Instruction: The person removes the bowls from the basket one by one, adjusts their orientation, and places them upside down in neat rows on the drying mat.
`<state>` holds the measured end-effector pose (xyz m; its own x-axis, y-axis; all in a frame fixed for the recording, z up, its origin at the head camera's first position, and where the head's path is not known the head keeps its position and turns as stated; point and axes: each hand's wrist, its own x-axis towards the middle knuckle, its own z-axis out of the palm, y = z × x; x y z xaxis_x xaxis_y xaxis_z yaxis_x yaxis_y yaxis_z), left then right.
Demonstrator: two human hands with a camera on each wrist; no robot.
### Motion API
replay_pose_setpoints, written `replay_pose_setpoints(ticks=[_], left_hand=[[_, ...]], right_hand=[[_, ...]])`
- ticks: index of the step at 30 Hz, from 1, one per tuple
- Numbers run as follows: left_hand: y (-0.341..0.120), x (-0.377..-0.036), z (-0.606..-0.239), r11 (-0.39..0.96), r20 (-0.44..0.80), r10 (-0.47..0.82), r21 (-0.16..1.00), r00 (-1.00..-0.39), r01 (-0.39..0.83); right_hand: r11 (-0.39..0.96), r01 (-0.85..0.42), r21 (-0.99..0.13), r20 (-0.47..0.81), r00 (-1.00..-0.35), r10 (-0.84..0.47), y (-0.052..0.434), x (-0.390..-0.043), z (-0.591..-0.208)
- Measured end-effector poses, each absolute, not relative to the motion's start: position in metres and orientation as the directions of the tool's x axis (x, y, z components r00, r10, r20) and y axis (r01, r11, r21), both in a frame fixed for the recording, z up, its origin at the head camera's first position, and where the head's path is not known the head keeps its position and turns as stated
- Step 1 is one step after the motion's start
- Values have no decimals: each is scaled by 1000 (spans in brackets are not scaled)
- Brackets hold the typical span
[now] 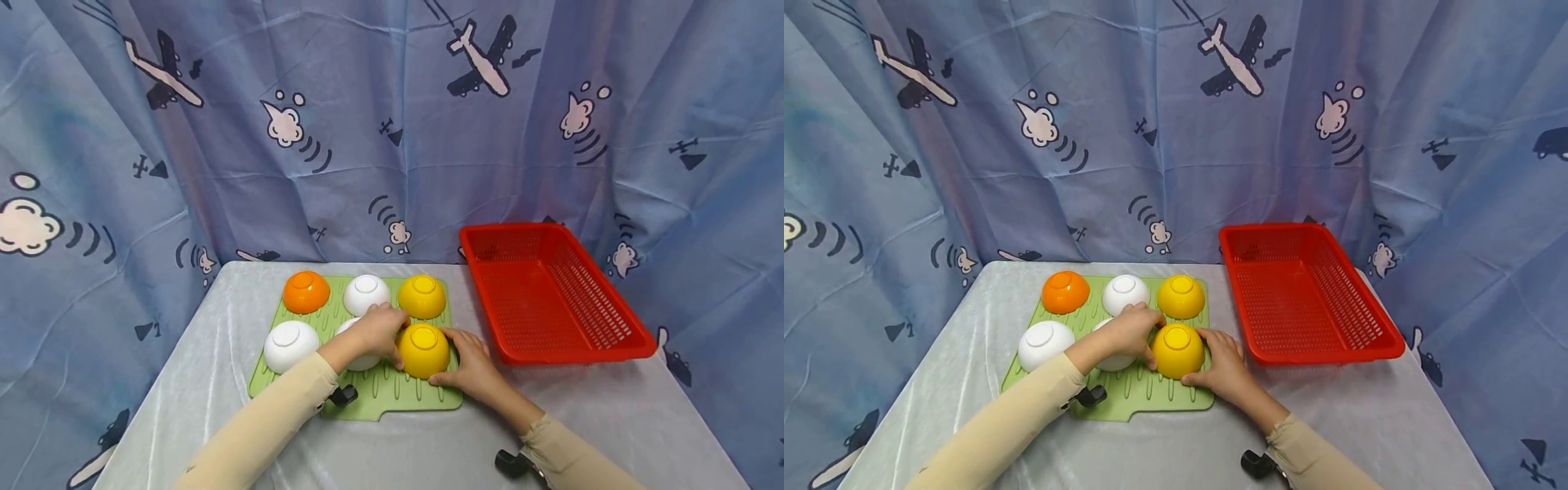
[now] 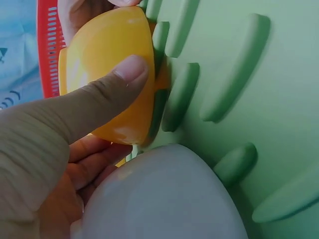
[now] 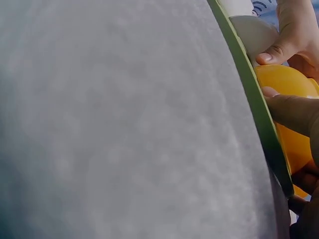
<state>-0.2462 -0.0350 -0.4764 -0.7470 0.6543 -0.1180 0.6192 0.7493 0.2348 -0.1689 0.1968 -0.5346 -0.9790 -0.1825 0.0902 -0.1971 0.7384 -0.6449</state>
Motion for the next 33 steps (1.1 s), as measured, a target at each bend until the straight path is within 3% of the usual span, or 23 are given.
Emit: replay_pose_setpoints(ticks=[7,19,28,33], left_hand=[[-33,-246,-479,732,-89,676,195,-732,653],[-38,-261,-475,698,-135,700,334,-701,633],[-41,-263,-477,702,-113,701,283,-704,653],[-52,-253,-476,672,-45,702,375,-711,639]], right_hand=[[736,-194,-649,86,-979,-183,200,-168,-536],[717,-202,-667,96,-978,-186,204,-173,-539],[727,-211,-653,97,-976,-196,201,-175,-535],[701,-243,-671,142,-969,-200,198,-166,-527]])
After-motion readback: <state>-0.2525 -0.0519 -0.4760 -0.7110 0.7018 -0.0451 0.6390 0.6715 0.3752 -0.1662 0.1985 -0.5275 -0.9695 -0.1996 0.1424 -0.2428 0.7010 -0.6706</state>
